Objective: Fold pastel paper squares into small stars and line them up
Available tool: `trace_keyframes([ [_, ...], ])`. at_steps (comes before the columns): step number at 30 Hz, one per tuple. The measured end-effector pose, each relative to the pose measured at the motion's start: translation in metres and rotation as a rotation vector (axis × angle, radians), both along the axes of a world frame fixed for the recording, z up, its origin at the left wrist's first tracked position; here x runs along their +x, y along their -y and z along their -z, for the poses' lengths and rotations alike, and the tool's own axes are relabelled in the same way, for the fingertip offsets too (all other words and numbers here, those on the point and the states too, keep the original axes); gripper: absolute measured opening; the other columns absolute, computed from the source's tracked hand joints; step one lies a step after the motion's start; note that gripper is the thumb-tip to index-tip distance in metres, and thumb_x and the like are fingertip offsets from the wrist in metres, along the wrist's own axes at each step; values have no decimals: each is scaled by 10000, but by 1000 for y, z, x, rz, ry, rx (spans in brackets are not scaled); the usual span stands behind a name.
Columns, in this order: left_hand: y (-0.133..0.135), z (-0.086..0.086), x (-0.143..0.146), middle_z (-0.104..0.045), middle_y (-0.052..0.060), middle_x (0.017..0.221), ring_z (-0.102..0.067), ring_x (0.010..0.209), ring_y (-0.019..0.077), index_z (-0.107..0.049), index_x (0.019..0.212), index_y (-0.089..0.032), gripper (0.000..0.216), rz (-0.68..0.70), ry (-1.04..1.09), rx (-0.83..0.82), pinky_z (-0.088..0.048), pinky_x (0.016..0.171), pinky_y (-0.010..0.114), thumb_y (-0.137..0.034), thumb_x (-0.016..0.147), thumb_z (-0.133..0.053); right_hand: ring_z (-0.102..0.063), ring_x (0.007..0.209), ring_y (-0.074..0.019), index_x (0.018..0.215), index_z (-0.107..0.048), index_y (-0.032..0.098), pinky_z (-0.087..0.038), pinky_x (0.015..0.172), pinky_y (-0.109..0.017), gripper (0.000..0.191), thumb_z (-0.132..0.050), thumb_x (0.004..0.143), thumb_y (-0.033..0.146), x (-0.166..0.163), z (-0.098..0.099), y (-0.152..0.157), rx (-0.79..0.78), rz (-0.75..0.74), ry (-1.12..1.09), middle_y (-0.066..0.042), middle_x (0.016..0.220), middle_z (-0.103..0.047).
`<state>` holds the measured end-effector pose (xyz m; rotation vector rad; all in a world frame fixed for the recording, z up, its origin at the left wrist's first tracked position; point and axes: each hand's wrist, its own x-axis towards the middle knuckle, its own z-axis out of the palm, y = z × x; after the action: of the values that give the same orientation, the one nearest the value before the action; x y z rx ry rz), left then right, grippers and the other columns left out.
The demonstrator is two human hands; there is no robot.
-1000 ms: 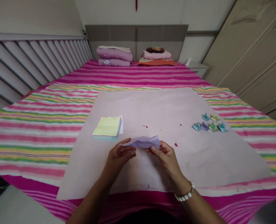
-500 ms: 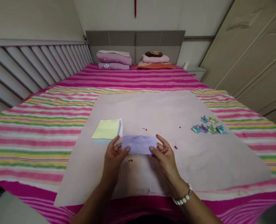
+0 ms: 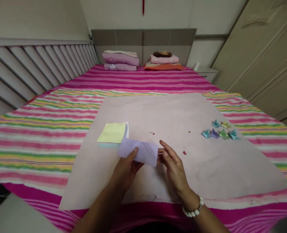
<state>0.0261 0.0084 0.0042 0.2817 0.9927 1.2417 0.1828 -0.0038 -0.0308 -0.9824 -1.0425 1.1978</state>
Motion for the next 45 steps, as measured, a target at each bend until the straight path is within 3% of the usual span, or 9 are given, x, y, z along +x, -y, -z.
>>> trace_keyframes([
  [4, 3, -9, -7, -736, 67, 959, -683, 758, 158, -676, 956, -153, 180, 60, -26, -14, -582, 634, 252, -124, 778, -669, -473, 1237, -279, 1281, -549, 365, -452, 966, -466, 496, -636, 821, 201, 17, -4, -2, 361, 11, 387, -49, 1483, -339],
  [7, 7, -10, -9, -732, 79, 980, -683, 850, 186, -691, 937, -135, 218, 160, -55, 58, -580, 729, 284, -150, 723, -731, -339, 1351, -310, 1243, -579, 378, -384, 1030, -515, 491, -616, 812, 145, 23, -13, -2, 530, 5, 618, 7, 1559, -189],
  [12, 13, -10, -9, -736, 104, 986, -677, 924, 232, -700, 983, -123, 311, 272, -131, 145, -564, 793, 338, -232, 700, -769, -242, 1401, -328, 1062, -686, 340, -313, 1073, -547, 345, -588, 816, 118, 29, -23, -4, 630, -78, 737, 65, 1573, -171],
  [24, 15, -15, -6, -747, 86, 825, -678, 737, 197, -720, 909, -117, 328, 274, -237, 110, -527, 608, 272, -273, 636, -815, -247, 1390, -315, 999, -715, 302, -295, 1080, -530, 306, -543, 832, 111, 27, -25, -4, 668, -174, 780, 59, 1567, -201],
  [29, 16, -10, -8, -751, 97, 827, -681, 757, 208, -729, 896, -103, 339, 299, -230, 132, -530, 707, 322, -311, 640, -807, -257, 1389, -318, 957, -721, 285, -297, 1085, -522, 237, -606, 818, 132, 25, -24, -3, 609, -206, 751, 24, 1550, -258],
  [33, 17, -10, -9, -754, 92, 846, -678, 785, 213, -730, 912, -119, 329, 318, -233, 158, -513, 757, 338, -280, 635, -809, -296, 1384, -300, 1039, -699, 314, -359, 1053, -496, 286, -608, 833, 138, 26, -22, -3, 510, -248, 655, 4, 1537, -295],
  [39, 16, -9, -9, -752, 69, 828, -666, 777, 196, -734, 877, -138, 283, 289, -239, 174, -500, 745, 310, -280, 643, -806, -439, 1300, -267, 1000, -715, 313, -371, 1053, -456, 216, -635, 844, 187, 30, -25, -5, 428, -358, 502, -33, 1412, -485],
  [45, 18, -10, -6, -745, 99, 890, -658, 798, 207, -732, 942, -122, 349, 351, -223, 160, -494, 731, 313, -393, 722, -742, -446, 1291, -268, 919, -727, 296, -373, 1042, -437, 137, -673, 819, 219, 28, -27, -6, 376, -370, 444, -28, 1435, -456],
])
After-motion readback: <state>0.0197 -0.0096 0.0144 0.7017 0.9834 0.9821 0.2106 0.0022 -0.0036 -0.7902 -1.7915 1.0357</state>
